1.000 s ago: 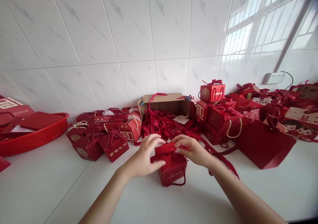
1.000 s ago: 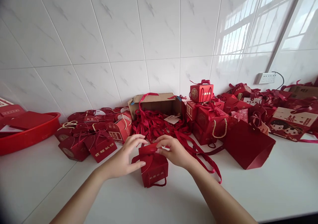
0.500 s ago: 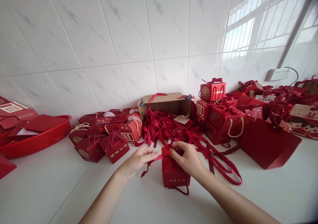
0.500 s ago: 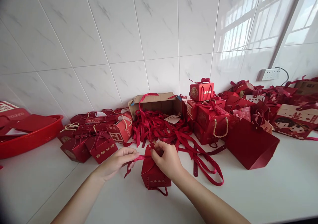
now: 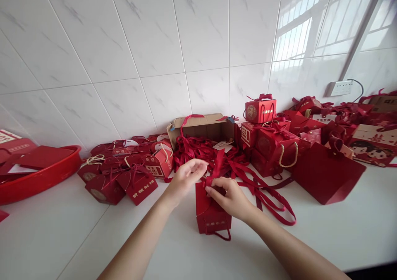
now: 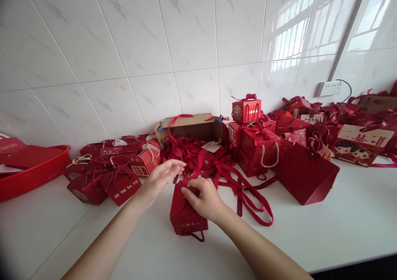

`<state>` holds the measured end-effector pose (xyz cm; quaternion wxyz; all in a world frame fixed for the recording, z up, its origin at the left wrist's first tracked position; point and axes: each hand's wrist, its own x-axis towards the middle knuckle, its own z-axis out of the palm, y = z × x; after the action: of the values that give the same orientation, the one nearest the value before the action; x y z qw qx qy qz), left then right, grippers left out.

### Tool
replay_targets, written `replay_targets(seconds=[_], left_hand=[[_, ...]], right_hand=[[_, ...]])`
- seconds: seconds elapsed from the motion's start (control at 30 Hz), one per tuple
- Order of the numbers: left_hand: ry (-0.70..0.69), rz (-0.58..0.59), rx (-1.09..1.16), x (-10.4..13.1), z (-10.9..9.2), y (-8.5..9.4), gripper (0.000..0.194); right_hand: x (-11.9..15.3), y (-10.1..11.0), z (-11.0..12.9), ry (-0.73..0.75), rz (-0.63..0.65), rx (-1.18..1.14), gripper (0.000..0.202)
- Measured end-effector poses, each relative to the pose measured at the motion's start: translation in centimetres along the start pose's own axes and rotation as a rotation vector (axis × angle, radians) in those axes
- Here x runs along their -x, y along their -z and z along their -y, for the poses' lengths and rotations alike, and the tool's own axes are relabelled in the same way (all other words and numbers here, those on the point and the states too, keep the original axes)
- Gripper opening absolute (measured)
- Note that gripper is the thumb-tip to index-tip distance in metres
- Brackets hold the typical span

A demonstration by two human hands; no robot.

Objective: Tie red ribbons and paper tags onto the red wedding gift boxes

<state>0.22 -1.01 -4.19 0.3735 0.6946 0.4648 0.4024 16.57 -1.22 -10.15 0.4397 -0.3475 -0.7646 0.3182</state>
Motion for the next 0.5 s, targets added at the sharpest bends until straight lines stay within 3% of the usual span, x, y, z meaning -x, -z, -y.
replay_targets(seconds=[0.23,0.3,0.4,0.5], left_hand=[[-0.018,-0.144,-0.118,1.9,3.3,-0.6,0.021],[-0.044,-0.152,-0.112,2.2,3.7,-0.8,0.02],[-0.076,-0.135,-0.116,2.4,4.0,-1.1,0.017],[-0.101,-0.133,-0.143,2.5,4.1,-1.3,0.011]], right_hand=[[0.2,0.1,-0.5,-0.078,-0.064,-0.109,0.027],[0.3,0.0,-0.5,-0.12,-0.108,-0.161,0.017],[0.3,-0.2,-0.5,-0.155,-0.178,-0.214,0.023],[0.4,0.0,-0.4,-0.11,-0.159,-0.165,0.014]])
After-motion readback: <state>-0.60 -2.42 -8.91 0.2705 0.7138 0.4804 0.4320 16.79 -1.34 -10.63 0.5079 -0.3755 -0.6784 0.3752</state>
